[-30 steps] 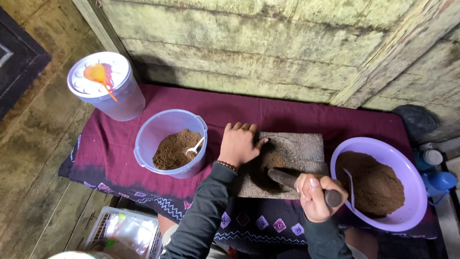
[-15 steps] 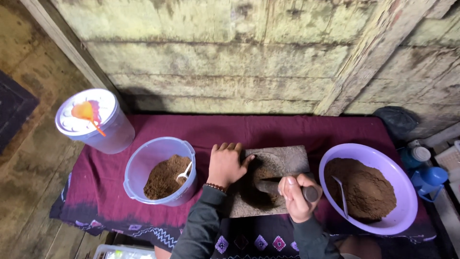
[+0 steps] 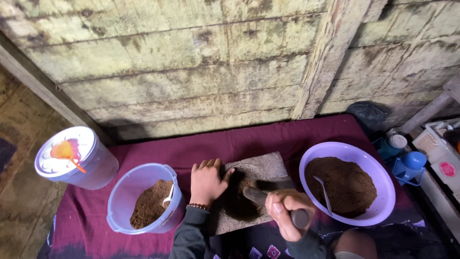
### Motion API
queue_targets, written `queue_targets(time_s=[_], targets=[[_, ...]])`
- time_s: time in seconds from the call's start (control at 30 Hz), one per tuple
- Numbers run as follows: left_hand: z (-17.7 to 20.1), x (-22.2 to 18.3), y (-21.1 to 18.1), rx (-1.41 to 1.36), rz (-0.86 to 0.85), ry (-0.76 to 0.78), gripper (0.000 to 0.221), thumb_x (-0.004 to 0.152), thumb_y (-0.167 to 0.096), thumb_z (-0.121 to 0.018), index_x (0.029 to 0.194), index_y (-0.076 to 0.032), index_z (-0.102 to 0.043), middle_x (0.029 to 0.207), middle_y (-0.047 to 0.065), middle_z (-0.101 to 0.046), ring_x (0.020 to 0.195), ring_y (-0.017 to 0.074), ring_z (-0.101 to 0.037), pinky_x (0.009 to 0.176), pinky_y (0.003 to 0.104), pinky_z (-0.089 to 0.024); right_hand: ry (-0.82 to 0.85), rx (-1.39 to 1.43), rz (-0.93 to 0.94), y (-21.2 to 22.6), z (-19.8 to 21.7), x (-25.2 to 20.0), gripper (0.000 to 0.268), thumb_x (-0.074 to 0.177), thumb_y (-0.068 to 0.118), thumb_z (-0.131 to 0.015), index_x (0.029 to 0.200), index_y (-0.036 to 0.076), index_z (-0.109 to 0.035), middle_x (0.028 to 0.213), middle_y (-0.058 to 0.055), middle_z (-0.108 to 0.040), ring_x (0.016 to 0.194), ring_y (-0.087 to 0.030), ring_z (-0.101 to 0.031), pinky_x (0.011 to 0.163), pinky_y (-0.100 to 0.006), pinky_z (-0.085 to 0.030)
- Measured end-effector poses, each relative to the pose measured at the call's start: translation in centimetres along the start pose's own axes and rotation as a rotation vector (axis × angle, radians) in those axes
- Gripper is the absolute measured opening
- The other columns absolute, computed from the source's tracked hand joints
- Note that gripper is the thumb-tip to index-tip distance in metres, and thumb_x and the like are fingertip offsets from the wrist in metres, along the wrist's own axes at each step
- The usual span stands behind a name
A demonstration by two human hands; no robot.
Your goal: The person grinds brown beans on a stone mortar using a stone pestle and then scoops the ground material with a spoon.
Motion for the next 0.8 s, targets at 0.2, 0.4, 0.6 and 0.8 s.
queue_targets(time_s=[0.2,0.4,0.6,0.8], targets=[[-0.4,0.3,0.1,0.018,0.022,0.038,0.060,0.096,-0.069,-0.044,0.108,-0.016,-0.068,0.100,0.008,-0.076,0.097,0.0336,-0.070,0.085,0.048,-0.048,-0.105,-0.148,-0.193,-8.5,2.8,-4.5,0.049,0.091,0.009,-0.062,0.058,0.013,-0.026,0.047,0.000,-0.029,0.035,-0.014,-0.039,0.036,-0.030,-0.030],[0.3,0.0,-0.2,-0.002,0.015,0.001,0.058,0.095,-0.068,-0.045,0.105,-0.015,-0.068,0.097,0.008,-0.076,0.096,0.0340,-0.070,0.085,0.048,-0.048,-0.060,-0.057,-0.114,-5.4,1.7,-3.9,0.048,0.092,0.003,-0.057,0.064,0.012,-0.019,0.050,-0.003,-0.026,0.038,-0.016,-0.033,0.038,-0.033,-0.026],[-0.7,-0.4,0.2,0.006,-0.038,-0.134,0.053,0.094,-0.065,-0.050,0.095,-0.015,-0.066,0.089,0.013,-0.072,0.087,0.0380,-0.067,0.079,0.051,-0.045,0.001,-0.108,-0.058,-1.7,-0.2,-2.3,0.041,0.089,0.002,-0.053,0.064,0.011,-0.022,0.050,-0.007,-0.035,0.038,-0.018,-0.036,0.039,-0.032,-0.027],[-1.0,-0.7,0.2,-0.007,-0.026,-0.128,0.053,0.095,-0.065,-0.049,0.092,-0.014,-0.065,0.087,0.009,-0.073,0.086,0.0345,-0.066,0.079,0.050,-0.045,-0.014,-0.048,0.027,1.5,-1.9,0.3,0.040,0.094,0.017,-0.054,0.062,0.012,-0.031,0.047,-0.001,-0.034,0.036,-0.014,-0.031,0.039,-0.032,-0.029]])
Point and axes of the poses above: each hand's wrist, its own x-axis towards the middle knuckle, its own z-axis out of the back of the hand, y = z × x, the point moved 1 cm from there along x, towards the middle knuckle
